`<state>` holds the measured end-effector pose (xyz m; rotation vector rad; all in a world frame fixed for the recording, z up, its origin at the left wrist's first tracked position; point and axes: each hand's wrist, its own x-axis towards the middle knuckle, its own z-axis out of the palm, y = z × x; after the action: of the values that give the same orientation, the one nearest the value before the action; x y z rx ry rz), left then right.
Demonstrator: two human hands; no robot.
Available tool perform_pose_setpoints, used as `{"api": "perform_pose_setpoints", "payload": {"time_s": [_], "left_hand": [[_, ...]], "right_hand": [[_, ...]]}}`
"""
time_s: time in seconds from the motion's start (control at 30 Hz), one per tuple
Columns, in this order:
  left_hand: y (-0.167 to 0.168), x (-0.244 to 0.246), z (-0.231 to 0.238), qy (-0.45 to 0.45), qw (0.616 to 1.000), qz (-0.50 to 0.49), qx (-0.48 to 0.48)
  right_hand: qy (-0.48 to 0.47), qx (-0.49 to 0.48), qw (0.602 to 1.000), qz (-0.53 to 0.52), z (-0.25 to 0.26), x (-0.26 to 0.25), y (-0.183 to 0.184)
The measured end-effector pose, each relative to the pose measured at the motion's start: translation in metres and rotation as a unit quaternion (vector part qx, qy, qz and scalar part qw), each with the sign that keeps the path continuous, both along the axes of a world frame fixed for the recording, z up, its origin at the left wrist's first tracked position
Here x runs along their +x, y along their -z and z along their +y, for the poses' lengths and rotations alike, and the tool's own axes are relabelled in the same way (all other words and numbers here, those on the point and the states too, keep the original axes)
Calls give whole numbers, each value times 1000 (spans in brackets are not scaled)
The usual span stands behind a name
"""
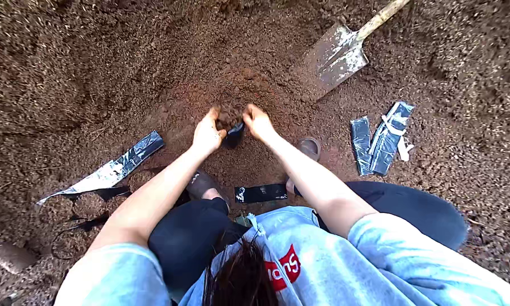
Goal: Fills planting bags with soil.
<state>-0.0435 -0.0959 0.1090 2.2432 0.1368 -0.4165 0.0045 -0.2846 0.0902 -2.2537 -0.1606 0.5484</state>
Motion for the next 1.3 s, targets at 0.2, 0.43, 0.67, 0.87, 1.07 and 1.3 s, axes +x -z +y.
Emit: {"api": "perform_pose_setpoints", "payload": {"time_s": [0.2, 0.43, 0.67, 0.87, 1.07, 1.3], "left_hand": [[13, 25, 2, 143, 983, 54, 102], [31, 70, -17, 139, 959, 53, 242], [59, 31, -37, 192, 979, 28, 57], [61, -23, -60, 338, 941, 27, 19], [67, -23, -66, 401, 915, 46, -3], [49, 15, -30, 189, 982, 8, -21]], "right_hand": [[33, -48, 994, 90, -46, 4, 32], [-121, -110, 975, -147, -45, 15, 4], [-267, -189, 945, 17, 0, -60, 19], [-284, -254, 921, 81, -11, -116, 64], [-269, -276, 912, 141, 6, -113, 82], [-350, -180, 914, -98, -5, -51, 65]]}}
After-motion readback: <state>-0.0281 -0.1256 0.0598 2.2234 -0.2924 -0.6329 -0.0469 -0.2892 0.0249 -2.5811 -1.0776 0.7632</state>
